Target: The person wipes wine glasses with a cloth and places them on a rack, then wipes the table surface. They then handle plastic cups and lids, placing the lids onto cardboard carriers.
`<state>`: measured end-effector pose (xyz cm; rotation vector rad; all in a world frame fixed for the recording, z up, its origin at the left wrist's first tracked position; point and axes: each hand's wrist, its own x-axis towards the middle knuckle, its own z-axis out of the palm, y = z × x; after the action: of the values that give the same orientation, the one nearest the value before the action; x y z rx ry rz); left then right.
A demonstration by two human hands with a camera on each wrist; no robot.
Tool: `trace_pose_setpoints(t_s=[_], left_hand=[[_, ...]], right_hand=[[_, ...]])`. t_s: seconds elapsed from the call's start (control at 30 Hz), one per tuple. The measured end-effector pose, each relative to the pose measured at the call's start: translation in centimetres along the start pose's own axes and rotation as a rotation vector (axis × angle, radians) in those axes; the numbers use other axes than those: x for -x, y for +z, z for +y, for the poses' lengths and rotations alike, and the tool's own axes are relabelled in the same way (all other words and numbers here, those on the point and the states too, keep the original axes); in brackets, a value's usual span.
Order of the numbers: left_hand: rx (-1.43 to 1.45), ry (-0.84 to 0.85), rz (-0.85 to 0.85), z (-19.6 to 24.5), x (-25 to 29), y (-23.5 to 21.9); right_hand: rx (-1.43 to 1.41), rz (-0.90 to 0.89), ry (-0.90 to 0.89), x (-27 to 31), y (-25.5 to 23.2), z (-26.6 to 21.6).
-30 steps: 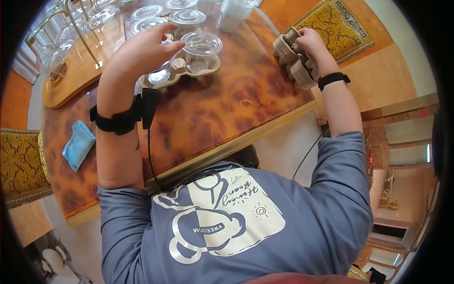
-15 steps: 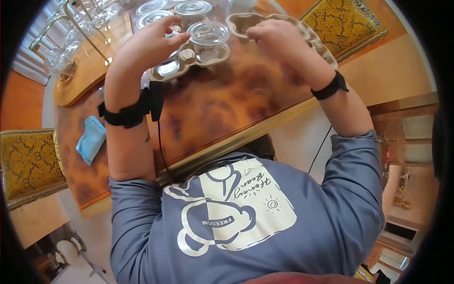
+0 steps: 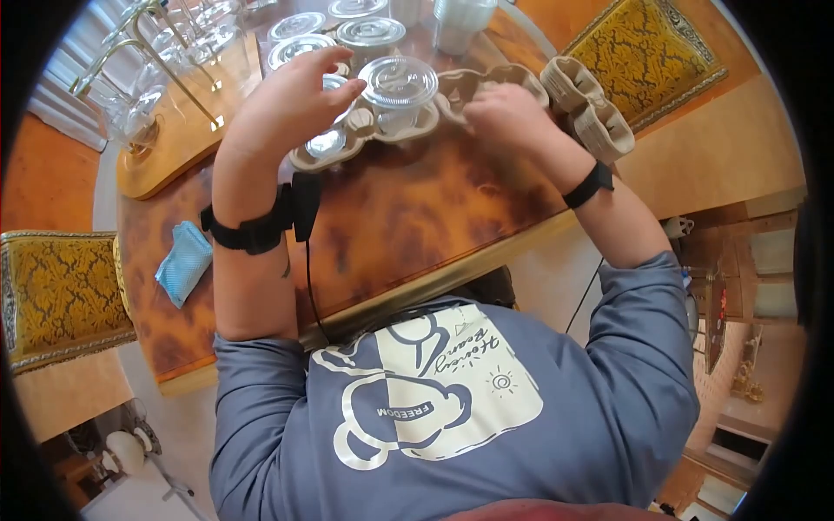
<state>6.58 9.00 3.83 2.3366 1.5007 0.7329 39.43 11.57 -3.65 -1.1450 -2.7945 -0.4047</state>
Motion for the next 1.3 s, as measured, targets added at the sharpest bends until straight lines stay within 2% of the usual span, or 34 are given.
trace_pose_setpoints(t_s=[0.07, 0.1, 0.13, 0.2, 0.27, 0.33, 0.4, 0.47, 0.5, 0.57, 0.63, 0.73, 0.8, 0.87, 0.93, 1.07, 1.17, 1.23, 1.3], left_hand=[[0.001, 0.087, 0.131, 0.6, -0.3, -0.2], [-0.004, 0.171, 0.173, 0.9, -0.8, -0.4], [-0.048, 0.161, 0.136, 2.6, -1.2, -1.3], [-0.209, 0.281, 0.112, 2.9, -4.7, -1.8], [-0.266, 0.356, -0.040, 1.9, -11.0, -1.5], [-0.501, 0.354, -0.191, 2.3, -17.3, -1.5], [-0.742, 0.453, -0.316, 0.1, -24.5, -0.1], [-0.719, 0.453, -0.308, -2.3, -29.1, 1.5], [-0.688, 0.450, -0.304, -3.5, -31.0, 2.1], [-0.709, 0.412, -0.321, -3.8, -33.3, 3.1], [-0.709, 0.401, -0.310, -5.4, -33.7, 4.5], [-0.719, 0.365, -0.412, -3.2, -33.1, 6.1], [-0.738, 0.298, -0.243, -3.7, -32.5, 7.1], [-0.794, 0.441, -0.162, -3.6, -32.2, 6.8], [-0.804, 0.377, -0.237, -2.7, -32.1, 6.3], [-0.821, 0.412, -0.350, -1.6, -32.2, 5.7], [-0.848, 0.377, -0.306, -2.8, -32.7, 5.6], [-0.687, 0.437, -0.099, -3.5, -32.7, 5.0], [-0.689, 0.464, -0.054, -3.1, -33.1, 3.9]], right_hand=[[-0.055, -0.089, -0.018, 0.1, -1.5, -0.2], [-0.110, -0.040, 0.020, 0.5, -1.9, -0.4], [-0.115, -0.011, 0.021, 0.4, -2.5, -0.4], [-0.251, -0.002, 0.063, 0.2, -4.4, -0.1], [-0.258, 0.024, 0.069, -0.3, -5.7, 1.3], [-0.260, -0.041, 0.142, -1.2, -7.0, 3.2], [-0.232, -0.098, 0.176, -2.6, -7.9, 5.7], [-0.189, -0.278, 0.334, -4.4, -8.1, 9.3], [-0.094, -0.271, 0.332, -5.2, -8.7, 10.7], [-0.076, -0.233, 0.359, -6.4, -8.2, 14.3], [-0.059, -0.207, 0.383, -7.9, -7.7, 16.8], [-0.059, -0.255, 0.412, -9.6, -7.8, 19.7], [-0.092, -0.233, 0.402, -10.7, -8.4, 20.3], [-0.122, -0.207, 0.390, -12.1, -8.3, 20.9], [-0.205, -0.163, 0.354, -13.6, -6.8, 21.9], [-0.218, -0.117, 0.373, -15.3, -4.7, 22.7], [-0.169, -0.147, 0.448, -16.3, -2.5, 23.5], [-0.117, -0.176, 0.505, -17.2, -1.1, 24.0], [-0.095, -0.198, 0.541, -17.5, -0.2, 24.3]])
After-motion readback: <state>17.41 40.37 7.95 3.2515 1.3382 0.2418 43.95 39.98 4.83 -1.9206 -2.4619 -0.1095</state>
